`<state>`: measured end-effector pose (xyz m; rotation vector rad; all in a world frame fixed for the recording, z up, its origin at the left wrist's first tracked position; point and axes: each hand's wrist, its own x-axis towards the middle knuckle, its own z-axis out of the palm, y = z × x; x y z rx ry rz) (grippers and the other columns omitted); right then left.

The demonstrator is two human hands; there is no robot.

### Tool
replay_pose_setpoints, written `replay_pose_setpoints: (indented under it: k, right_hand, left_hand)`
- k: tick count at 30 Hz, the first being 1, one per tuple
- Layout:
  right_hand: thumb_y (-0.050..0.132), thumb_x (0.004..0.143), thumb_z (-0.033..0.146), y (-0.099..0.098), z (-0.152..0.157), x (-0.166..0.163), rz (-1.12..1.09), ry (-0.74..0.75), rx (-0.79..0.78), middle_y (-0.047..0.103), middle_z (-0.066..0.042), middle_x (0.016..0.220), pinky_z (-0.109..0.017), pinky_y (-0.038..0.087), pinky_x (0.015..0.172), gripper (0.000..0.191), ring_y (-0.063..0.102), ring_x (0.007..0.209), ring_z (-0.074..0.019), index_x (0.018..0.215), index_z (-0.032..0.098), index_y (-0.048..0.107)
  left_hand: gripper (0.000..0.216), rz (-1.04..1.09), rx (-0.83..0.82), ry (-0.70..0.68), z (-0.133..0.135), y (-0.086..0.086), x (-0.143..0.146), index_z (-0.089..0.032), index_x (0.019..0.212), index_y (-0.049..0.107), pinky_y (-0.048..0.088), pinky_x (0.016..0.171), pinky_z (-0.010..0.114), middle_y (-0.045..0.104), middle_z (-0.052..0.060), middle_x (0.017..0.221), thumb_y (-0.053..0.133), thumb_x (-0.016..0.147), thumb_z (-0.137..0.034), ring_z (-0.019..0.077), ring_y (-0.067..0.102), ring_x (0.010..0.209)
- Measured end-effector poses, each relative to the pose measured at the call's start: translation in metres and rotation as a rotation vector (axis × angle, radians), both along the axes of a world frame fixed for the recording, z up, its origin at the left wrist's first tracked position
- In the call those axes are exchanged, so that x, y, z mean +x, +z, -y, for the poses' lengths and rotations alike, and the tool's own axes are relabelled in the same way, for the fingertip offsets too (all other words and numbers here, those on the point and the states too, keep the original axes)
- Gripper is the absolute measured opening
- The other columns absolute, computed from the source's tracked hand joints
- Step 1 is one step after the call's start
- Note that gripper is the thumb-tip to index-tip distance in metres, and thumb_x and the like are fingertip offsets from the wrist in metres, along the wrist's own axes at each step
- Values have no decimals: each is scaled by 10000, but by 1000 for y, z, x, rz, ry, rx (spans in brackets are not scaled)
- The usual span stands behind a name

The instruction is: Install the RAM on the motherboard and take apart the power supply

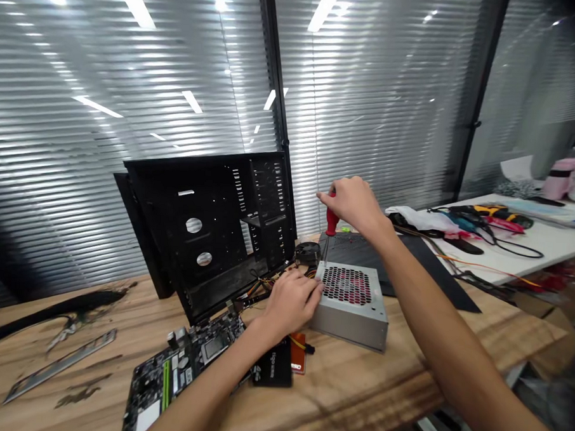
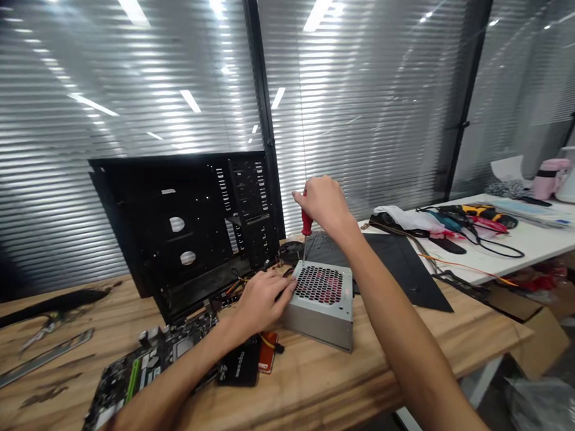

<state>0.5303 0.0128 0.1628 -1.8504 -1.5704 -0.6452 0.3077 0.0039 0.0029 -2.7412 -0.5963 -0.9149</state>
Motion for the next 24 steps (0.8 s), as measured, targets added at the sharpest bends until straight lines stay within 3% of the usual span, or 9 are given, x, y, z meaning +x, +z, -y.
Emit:
replay_pose_setpoints:
  k: [12, 17, 21, 24]
  right_hand:
    - [530, 999, 504, 2, 12, 0, 47, 65, -57, 707, -163, 750, -371, 420, 678, 452, 673, 773, -312, 794, 162, 745]
    - [547, 999, 526, 1, 14, -3, 51, -24, -51, 717, -197, 791, -389, 453, 738, 470, 686, 835, -335, 792, 151, 739]
    - [576, 983, 541, -3, 3, -9, 8, 46, -38, 748, -186, 907, -371, 459, 745, 430, 689, 880, -326, 1021, 138, 723]
    - [611, 944, 627, -7, -7, -13, -80, 83, -12, 753, -181, 952, -367, 461, 740, 558, 690, 882, -326, 1164, 118, 669]
  left_hand:
    - [334, 10, 10, -1, -1, -3, 0, -186, 994, 748, 492, 873, 363, 792, 70, 945, 448, 1089, -299, 222, 684, 927]
    - [336, 9, -22, -9, 2, -2, 0, -181, 1018, 755, 497, 902, 368, 794, 79, 959, 445, 1085, -292, 225, 686, 926]
    - [294, 15, -170, 9, 4, 7, -1, -214, 1055, 772, 508, 899, 338, 799, 63, 1014, 497, 1063, -317, 221, 701, 977]
    - [265, 101, -360, 87, -8, 24, 7, -253, 1102, 781, 528, 879, 316, 799, 48, 1048, 549, 1036, -362, 224, 717, 991]
